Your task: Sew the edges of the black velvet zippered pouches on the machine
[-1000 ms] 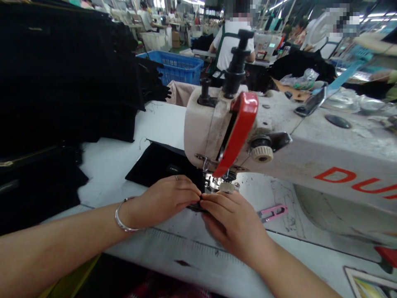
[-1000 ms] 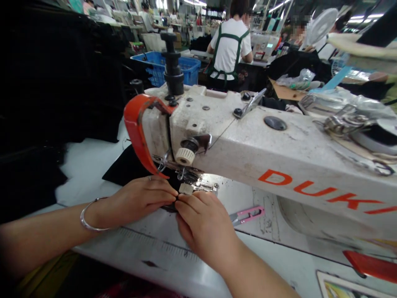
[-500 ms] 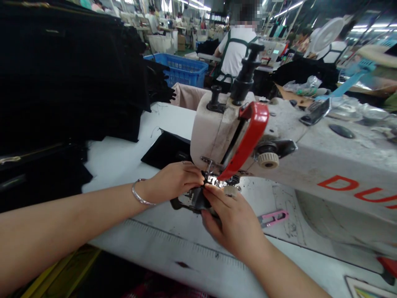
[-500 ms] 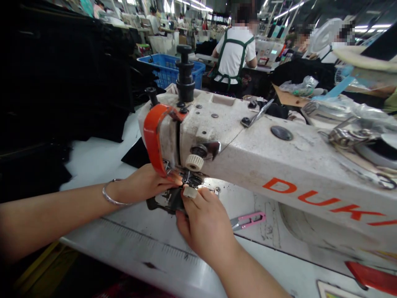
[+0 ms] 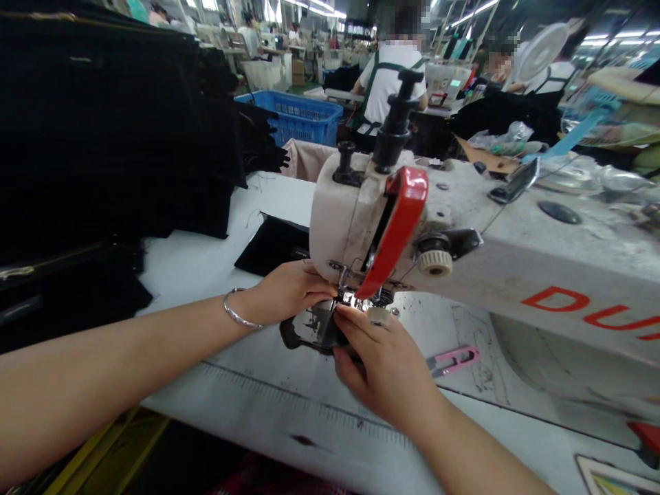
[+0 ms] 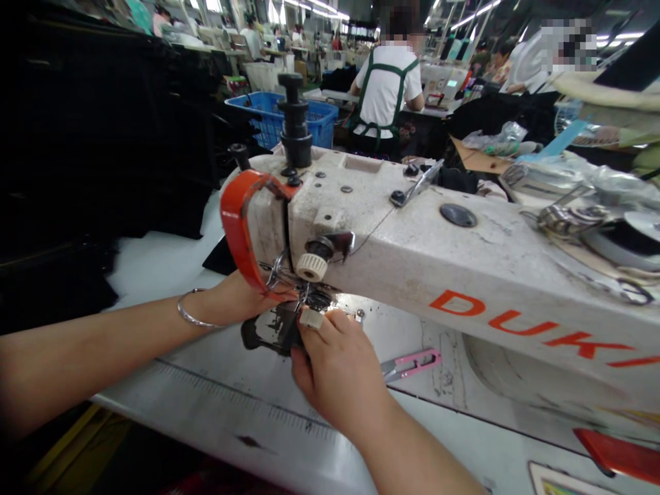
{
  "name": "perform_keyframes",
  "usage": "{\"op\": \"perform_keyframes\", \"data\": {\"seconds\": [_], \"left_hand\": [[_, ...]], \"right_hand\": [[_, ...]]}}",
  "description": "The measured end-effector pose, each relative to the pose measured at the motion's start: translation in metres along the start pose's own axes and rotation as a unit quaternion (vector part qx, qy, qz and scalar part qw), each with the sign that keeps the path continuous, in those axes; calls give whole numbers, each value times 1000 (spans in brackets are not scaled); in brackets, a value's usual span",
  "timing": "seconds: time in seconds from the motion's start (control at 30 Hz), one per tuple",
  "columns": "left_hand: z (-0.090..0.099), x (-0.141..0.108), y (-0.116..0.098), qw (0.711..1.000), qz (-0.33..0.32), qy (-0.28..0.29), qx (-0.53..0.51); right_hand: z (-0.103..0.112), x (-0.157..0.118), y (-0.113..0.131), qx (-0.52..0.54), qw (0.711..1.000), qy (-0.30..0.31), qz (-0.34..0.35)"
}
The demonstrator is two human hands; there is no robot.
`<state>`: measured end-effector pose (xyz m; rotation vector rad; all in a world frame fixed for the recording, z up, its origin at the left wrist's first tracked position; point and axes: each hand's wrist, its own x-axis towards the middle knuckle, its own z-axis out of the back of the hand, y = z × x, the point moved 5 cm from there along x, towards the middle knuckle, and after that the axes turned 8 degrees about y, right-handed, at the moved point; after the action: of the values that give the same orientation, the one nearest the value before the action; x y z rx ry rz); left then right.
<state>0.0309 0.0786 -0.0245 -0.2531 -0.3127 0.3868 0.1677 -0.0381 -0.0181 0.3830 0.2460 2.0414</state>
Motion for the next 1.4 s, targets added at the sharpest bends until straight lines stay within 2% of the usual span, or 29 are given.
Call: {"op": "perform_keyframes", "data": {"seconds": [0.23, 0.47, 0.57, 0.77, 0.9, 1.0, 1.1, 1.27, 1.4], "left_hand": [[2, 4, 1, 1000, 1, 5, 7], [10, -4, -23, 997, 41, 53, 27], [10, -10, -32, 997, 50, 56, 28], [15, -7, -37, 995, 56, 78, 0], [21, 0, -28, 983, 120, 120, -73], [23, 5, -16, 954, 203, 161, -152], [27, 11, -13, 933, 243, 191, -183], [35, 17, -28, 933, 236, 220, -159], [33, 16, -44, 941, 205, 227, -145]], "right_hand": [[1, 0, 1, -3, 1000, 6, -3], [-2, 0, 0, 3, 1000, 15, -4], [-2, -1, 0, 2, 1000, 16, -3], [-2, -1, 1, -10, 1000, 21, -2], [-3, 0, 6, -10, 1000, 16, 20], [-6, 2, 14, -17, 998, 42, 54], [-6, 2, 16, -27, 997, 60, 42], [-1, 0, 12, -6, 999, 49, 24], [0, -2, 9, 1, 998, 51, 23]]}}
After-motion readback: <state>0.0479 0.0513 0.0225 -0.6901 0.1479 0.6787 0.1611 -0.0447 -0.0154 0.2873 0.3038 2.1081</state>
